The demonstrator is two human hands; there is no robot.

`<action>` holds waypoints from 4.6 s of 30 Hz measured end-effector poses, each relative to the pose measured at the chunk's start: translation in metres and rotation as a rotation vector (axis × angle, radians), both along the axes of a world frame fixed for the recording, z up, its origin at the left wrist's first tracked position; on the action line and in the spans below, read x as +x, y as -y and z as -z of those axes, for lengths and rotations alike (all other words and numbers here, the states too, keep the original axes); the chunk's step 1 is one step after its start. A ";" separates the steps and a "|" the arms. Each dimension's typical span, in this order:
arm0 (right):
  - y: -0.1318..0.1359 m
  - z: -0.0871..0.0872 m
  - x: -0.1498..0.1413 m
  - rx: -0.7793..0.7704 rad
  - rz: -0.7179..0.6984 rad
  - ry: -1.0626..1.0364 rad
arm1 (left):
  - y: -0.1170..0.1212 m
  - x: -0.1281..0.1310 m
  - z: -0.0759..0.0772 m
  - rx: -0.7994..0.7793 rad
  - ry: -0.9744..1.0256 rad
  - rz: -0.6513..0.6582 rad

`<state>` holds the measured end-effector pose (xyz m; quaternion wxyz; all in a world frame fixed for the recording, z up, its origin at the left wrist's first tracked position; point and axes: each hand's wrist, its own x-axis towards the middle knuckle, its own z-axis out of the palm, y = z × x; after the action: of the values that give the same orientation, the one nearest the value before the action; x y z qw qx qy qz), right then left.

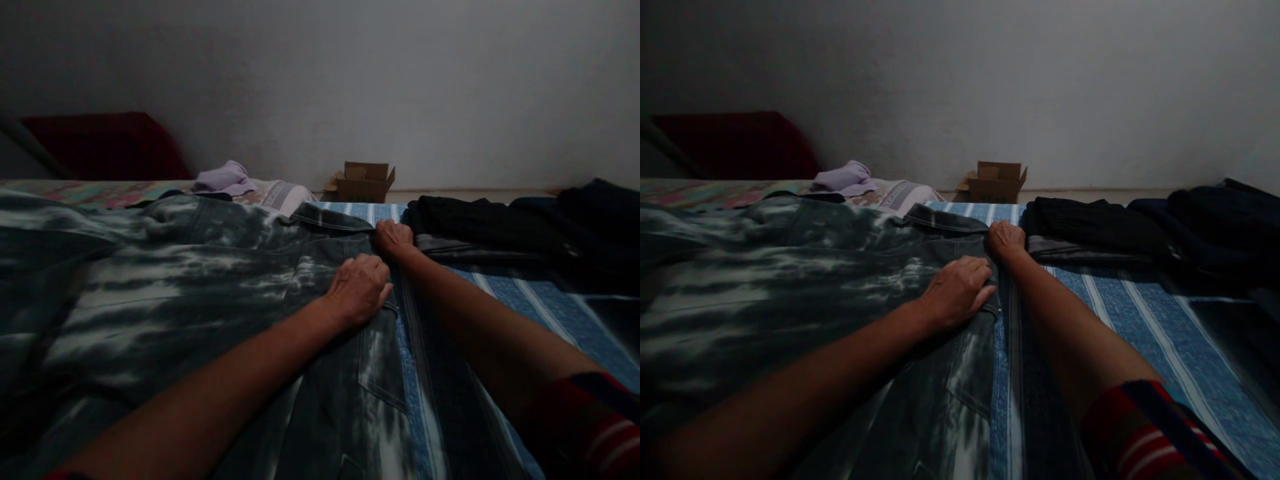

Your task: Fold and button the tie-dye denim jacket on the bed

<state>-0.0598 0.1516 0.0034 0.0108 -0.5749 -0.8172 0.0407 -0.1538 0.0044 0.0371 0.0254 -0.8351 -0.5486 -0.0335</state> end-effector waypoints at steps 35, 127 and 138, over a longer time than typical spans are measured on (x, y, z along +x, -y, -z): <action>0.163 -0.010 0.031 0.095 -0.323 -0.189 | 0.011 -0.019 0.036 -0.210 0.021 -0.140; 0.435 -0.026 0.048 -0.309 -0.564 -0.403 | 0.190 -0.005 0.032 -0.098 0.091 -0.143; 0.439 -0.020 0.048 -0.224 -0.579 -0.385 | 0.231 -0.011 0.033 -0.148 0.198 -0.150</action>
<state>-0.0121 -0.2878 0.0233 0.0895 -0.2991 -0.9195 0.2390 -0.1649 -0.2265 0.0037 -0.0882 -0.7840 -0.6100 -0.0731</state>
